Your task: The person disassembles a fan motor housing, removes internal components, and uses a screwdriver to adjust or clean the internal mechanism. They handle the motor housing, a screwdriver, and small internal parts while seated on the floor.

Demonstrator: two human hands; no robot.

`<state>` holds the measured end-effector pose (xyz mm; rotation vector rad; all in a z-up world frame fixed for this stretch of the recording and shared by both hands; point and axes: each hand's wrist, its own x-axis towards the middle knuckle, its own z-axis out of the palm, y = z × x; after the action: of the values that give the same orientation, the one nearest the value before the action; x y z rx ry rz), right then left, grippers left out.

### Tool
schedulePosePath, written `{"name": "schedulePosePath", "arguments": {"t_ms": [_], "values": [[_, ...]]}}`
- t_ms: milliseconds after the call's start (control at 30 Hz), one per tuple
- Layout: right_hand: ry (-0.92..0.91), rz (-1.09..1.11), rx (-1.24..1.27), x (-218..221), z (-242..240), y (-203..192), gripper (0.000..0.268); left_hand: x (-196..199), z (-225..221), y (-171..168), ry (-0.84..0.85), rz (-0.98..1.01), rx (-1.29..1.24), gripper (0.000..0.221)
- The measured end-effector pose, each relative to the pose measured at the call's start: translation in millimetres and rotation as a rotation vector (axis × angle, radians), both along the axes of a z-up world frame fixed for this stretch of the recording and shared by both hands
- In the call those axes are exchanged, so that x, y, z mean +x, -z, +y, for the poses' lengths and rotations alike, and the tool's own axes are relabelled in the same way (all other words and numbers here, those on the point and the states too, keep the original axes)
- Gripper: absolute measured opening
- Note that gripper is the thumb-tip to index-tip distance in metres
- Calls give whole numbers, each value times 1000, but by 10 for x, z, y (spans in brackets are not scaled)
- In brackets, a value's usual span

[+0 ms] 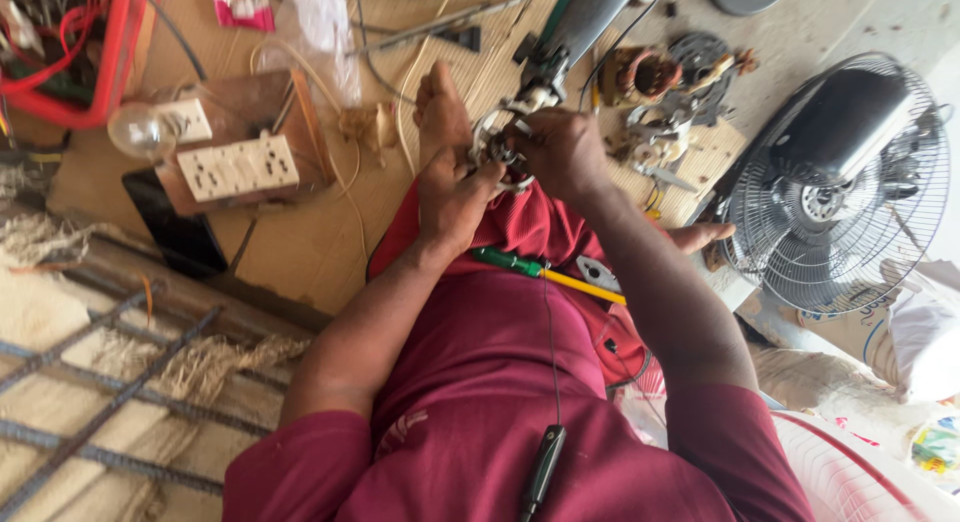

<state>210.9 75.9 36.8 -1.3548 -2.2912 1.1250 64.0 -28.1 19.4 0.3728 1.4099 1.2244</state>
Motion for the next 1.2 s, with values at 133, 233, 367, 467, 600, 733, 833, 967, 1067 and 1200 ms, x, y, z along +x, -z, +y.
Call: {"name": "schedulePosePath", "arguments": {"t_ms": [133, 233, 367, 467, 600, 733, 833, 967, 1067, 1200], "values": [[-3, -82, 206, -15, -6, -14, 19, 33, 10, 15, -20, -53, 30, 14], [65, -114, 123, 9, -71, 17, 19, 35, -6, 49, -27, -150, 39, 15], [78, -37, 130, -17, -94, 9, 13, 12, 0, 11, -27, -176, 70, 18], [106, -57, 188, -35, -88, -40, 17, 37, 54, -71, -27, -219, 60, 20], [197, -147, 66, -98, -115, -56, 19, 44, 69, -137, -40, -233, -7, 20], [214, -58, 96, -67, -105, -28, 24, 42, 82, -101, -29, -248, 16, 17], [191, -7, 133, -53, -116, -4, 23, 42, 75, -90, -36, -268, 44, 16], [217, -70, 120, -89, -110, 15, 21, 40, 81, -95, -32, -254, 34, 15], [224, -118, 67, -108, -108, 17, 24, 35, 56, -58, -21, -259, 57, 15], [246, -62, 88, -73, -127, 8, 24, 34, 37, 25, -29, -226, 43, 14]]}}
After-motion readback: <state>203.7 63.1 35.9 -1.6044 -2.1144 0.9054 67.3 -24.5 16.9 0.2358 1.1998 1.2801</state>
